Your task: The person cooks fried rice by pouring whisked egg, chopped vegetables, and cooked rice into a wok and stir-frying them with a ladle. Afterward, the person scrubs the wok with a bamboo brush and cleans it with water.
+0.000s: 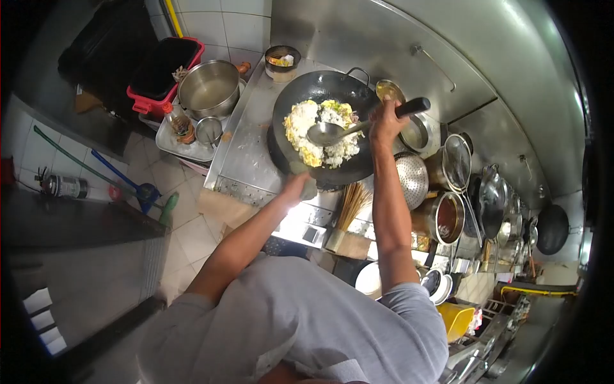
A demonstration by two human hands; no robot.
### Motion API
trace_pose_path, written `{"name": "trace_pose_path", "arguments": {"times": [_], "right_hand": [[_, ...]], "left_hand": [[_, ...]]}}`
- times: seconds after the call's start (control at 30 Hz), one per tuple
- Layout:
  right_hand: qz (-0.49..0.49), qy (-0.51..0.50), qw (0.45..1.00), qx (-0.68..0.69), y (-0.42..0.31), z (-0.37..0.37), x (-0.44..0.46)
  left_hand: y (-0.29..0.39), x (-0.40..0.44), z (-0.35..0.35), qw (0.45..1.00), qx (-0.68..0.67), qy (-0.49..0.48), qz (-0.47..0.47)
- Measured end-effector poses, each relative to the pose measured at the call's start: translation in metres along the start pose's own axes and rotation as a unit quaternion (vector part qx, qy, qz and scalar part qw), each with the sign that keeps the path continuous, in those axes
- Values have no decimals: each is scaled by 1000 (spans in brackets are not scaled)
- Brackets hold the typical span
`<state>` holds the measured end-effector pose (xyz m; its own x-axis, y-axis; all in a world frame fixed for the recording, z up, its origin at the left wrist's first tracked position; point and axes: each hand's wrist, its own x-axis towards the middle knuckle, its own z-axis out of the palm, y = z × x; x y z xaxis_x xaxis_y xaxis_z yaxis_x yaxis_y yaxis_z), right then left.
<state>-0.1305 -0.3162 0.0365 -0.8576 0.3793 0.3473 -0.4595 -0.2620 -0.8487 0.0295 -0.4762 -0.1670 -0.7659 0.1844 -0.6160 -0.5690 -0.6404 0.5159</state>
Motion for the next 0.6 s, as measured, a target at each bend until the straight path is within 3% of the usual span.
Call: {"name": "trace_pose_path", "arguments": {"times": [0.03,0.1,0.17,0.23,0.27,0.3,0.33,0.37,0.43,0.5,0.6], "right_hand": [[1,5,1000,1,-16,10,-11],[41,-8,997,-61,-57,40,-19],[23,-8,997,-80,-89,54,-24],[73,2,991,-116,-101,60,-32],[10,20,985,-174,-85,57,-31],[9,21,985,-171,-60,42,-21],[-70,35,977,-198,-33,22,-4],[-50,41,987,-150,-58,30,-6],[-46,56,991,-109,-110,43,-4],[-37,33,999,-21,-146,39,-3],[-43,45,996,-61,-152,43,-37]], "left_hand": [[6,-11,5,1000,10,-5,-7],[21,-69,34,995,-10,88,-52],[47,-116,62,994,-11,74,-77],[46,-127,68,986,-60,87,-126],[23,-96,43,991,-68,31,-111],[0,-71,19,991,-66,31,-109],[-25,-54,-5,997,-37,11,-60],[-42,-51,-19,1000,-9,-12,-11],[-70,-76,-40,993,66,85,-38],[-17,-162,7,979,99,108,-145],[26,-166,46,981,-14,123,-148]]}}
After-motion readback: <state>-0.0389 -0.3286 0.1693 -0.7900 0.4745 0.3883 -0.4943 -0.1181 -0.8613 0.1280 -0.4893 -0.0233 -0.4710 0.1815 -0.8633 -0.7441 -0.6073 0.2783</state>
